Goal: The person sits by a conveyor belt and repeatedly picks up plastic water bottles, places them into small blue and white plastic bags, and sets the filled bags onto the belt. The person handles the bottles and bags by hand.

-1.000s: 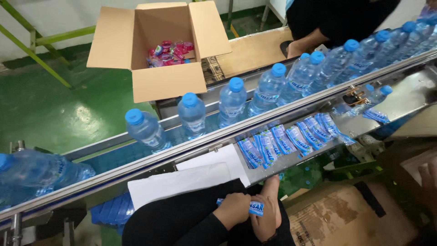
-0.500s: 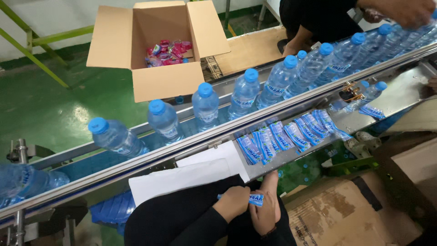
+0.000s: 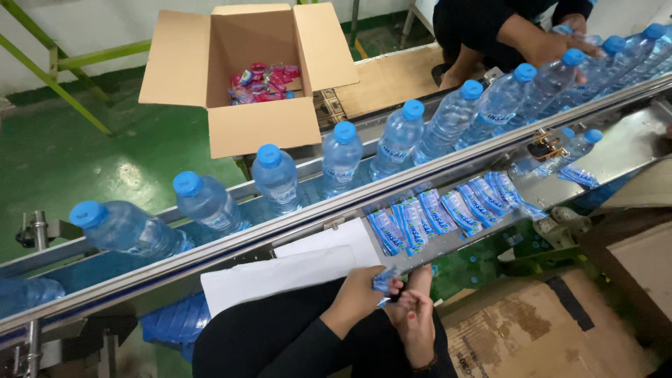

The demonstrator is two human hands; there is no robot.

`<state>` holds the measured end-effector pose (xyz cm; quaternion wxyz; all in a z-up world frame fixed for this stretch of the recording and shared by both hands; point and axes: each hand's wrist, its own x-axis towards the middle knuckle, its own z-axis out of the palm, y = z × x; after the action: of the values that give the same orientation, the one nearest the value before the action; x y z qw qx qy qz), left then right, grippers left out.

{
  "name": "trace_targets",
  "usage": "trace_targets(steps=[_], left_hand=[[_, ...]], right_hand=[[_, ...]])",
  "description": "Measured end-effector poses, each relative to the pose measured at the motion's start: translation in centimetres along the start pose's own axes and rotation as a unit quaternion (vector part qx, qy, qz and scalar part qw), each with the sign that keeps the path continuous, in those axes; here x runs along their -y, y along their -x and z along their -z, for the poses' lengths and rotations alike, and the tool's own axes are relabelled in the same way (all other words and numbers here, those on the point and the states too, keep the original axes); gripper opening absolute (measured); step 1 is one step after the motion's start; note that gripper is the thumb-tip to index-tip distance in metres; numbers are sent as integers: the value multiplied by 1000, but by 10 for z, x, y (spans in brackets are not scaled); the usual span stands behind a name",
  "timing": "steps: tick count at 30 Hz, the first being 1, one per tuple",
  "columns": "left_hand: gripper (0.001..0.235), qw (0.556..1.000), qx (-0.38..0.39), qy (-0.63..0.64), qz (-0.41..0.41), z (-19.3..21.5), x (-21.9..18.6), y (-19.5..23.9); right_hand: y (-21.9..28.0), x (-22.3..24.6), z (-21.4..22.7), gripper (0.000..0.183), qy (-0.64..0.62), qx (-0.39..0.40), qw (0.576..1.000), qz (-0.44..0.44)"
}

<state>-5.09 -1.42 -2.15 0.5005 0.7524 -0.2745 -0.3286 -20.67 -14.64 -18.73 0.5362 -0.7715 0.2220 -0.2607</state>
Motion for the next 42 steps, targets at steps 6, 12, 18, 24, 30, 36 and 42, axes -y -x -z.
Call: trace_targets(steps=[6, 12, 18, 24, 30, 36, 42], left_hand=[[17, 964, -113, 235, 57, -3, 5, -4], [16, 882, -197, 413, 112, -5, 9, -8], [14, 850, -199, 476, 101, -5, 8, -6], [19, 784, -190, 588, 59, 6, 13, -13], [21, 659, -173, 731, 45, 18, 2, -12], [21, 709, -229, 665, 47, 20, 8, -12], [33, 696, -252, 672, -35, 38, 1, -7]], right_hand=[[-16, 56, -15, 44, -197, 92, 975, -44], [-37, 79, -13, 27, -97, 69, 991, -57], [-62, 115, -9, 8, -12, 41, 997, -57], [-93, 115, 12, 5, -221, 89, 965, -110], [-173, 220, 32, 12, -144, 4, 985, -98], [-268, 280, -23, 21, 71, -172, 925, 330], [-262, 277, -101, 40, 114, -29, 952, 284]])
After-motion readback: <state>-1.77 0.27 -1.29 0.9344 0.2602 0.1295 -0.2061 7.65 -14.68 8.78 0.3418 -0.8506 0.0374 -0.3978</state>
